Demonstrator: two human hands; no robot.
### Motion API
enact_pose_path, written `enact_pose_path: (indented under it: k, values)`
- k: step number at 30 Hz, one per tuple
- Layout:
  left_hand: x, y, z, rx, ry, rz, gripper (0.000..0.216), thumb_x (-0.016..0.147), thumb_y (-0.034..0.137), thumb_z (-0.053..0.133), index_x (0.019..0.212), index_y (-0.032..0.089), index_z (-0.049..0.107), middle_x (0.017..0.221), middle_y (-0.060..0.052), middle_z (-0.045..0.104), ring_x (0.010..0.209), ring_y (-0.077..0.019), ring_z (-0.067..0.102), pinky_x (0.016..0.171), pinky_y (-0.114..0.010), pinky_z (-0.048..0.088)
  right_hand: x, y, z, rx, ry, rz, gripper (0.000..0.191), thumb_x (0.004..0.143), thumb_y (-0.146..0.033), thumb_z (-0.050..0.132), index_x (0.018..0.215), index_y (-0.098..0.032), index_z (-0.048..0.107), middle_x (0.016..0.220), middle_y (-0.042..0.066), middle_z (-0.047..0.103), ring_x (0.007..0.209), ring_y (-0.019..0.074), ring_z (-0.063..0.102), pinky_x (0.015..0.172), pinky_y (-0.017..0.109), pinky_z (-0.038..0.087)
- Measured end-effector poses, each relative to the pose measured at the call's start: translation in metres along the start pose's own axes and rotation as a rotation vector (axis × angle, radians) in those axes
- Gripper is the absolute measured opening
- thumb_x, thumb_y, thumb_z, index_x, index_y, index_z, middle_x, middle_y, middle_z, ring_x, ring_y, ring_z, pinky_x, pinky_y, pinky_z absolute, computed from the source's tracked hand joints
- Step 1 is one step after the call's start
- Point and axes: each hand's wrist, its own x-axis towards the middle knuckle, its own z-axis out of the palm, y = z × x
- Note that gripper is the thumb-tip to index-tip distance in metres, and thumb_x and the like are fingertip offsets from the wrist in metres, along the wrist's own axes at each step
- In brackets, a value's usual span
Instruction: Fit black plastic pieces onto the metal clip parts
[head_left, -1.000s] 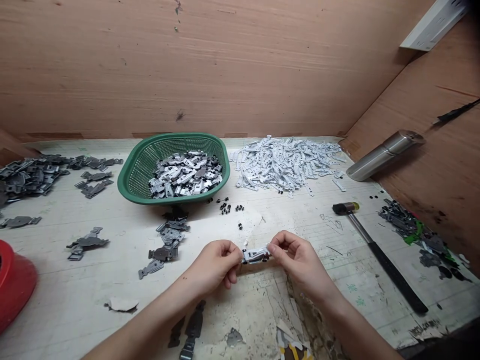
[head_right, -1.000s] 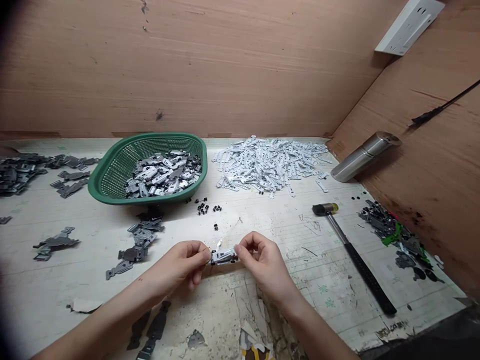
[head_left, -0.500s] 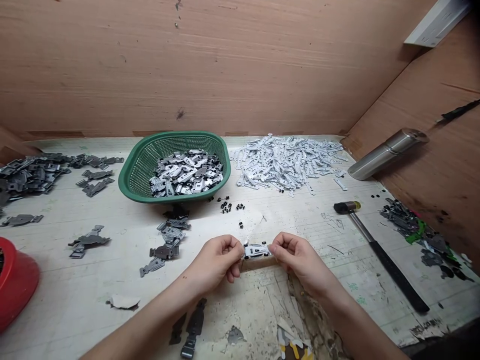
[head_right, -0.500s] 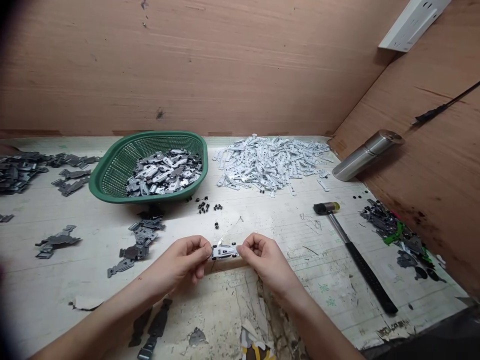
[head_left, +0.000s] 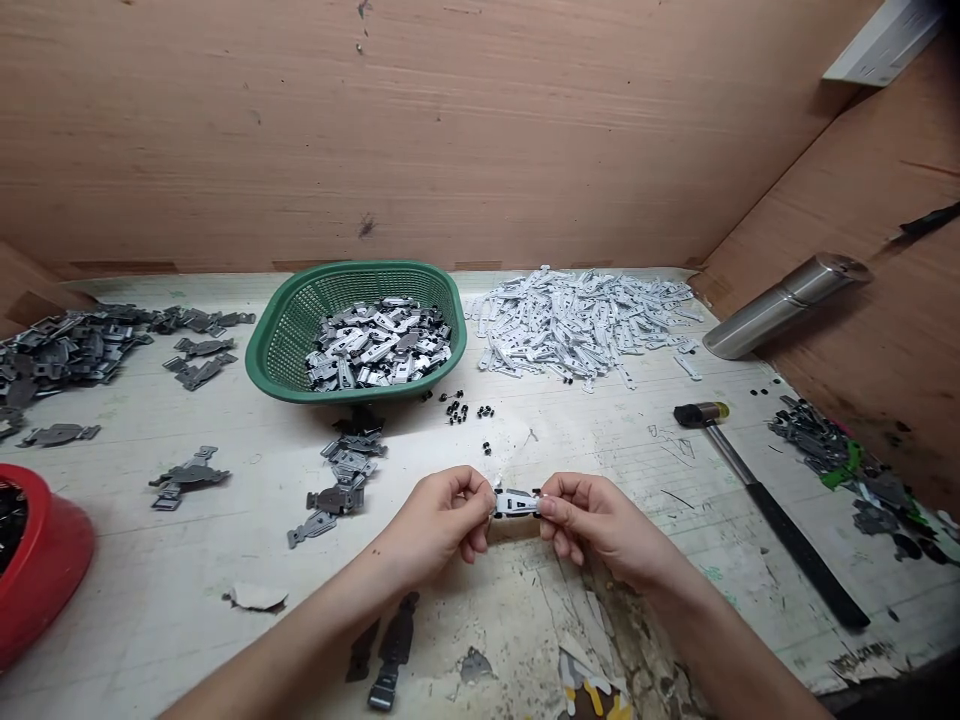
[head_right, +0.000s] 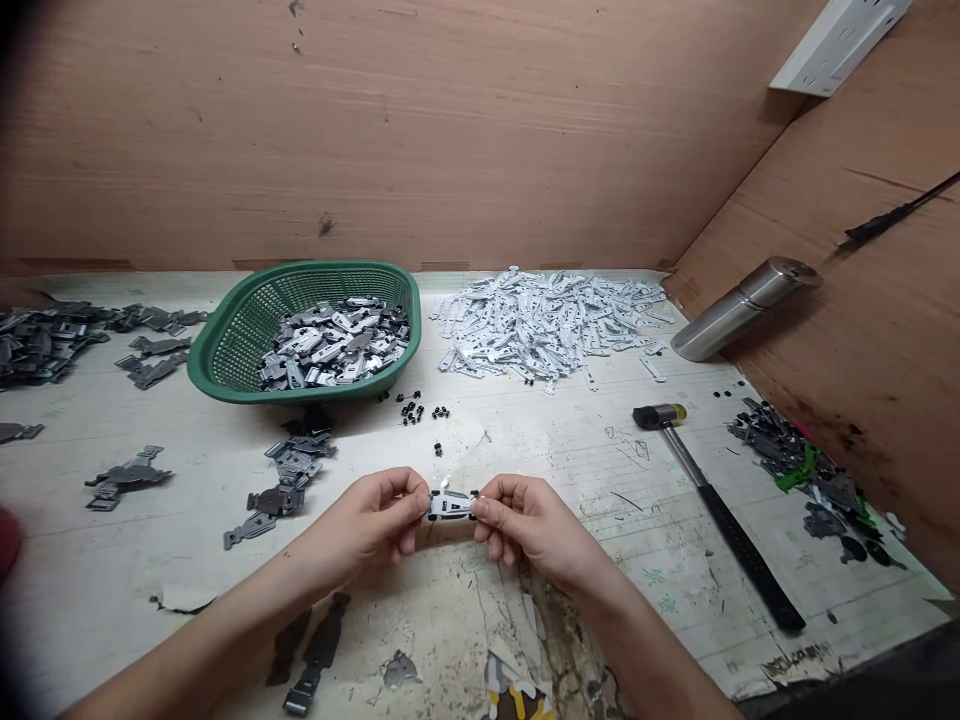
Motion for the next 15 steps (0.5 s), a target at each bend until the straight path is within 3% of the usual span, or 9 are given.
enact_pose_path:
  k: [5,9,12,15]
  values:
    - [0.000,-0.001,0.002,0.025,0.018,0.022,0.025,0.075,0.041,0.055,0.070,0.018,0.048,0.047,0.005,0.049,0.042,-0.0068,0.042,0.042,-0.016,0.034,-0.003,0.000,0.002,-0.141,0.014,-0.068,0.031,0.080,-0.047,0.056,0.078,-0.017,0.050,0.063,-0.003,0.055,0.048,0.0060,0.047,0.044,0.018,0.032]
    - [-0.002,-0.001,0.003,0.070,0.021,0.085,0.023,0.079,0.041,0.050,0.075,0.019,0.047,0.051,0.004,0.050,0.048,-0.0097,0.047,0.047,-0.020,0.039,-0.002,0.002,0.007,-0.112,0.041,-0.104,0.029,0.082,-0.045,0.056,0.077,-0.017,0.049,0.062,-0.004,0.053,0.047,0.0051,0.045,0.043,0.017,0.031]
    - [-0.005,0.000,0.003,0.263,0.104,0.289,0.029,0.078,0.039,0.055,0.099,0.020,0.050,0.082,-0.003,0.059,0.069,-0.0138,0.054,0.062,-0.025,0.044,0.000,0.003,0.012,-0.062,0.057,-0.100,0.030,0.080,-0.045,0.057,0.076,-0.016,0.051,0.060,-0.004,0.054,0.043,0.0045,0.044,0.040,0.017,0.029]
    - [-0.005,-0.003,0.004,0.514,0.075,0.508,0.044,0.073,0.033,0.063,0.114,0.024,0.048,0.108,-0.007,0.051,0.088,-0.0171,0.053,0.069,-0.024,0.043,0.000,0.003,0.016,-0.017,0.043,-0.079,0.031,0.078,-0.044,0.061,0.073,-0.015,0.052,0.057,-0.003,0.055,0.041,0.0041,0.044,0.038,0.016,0.027]
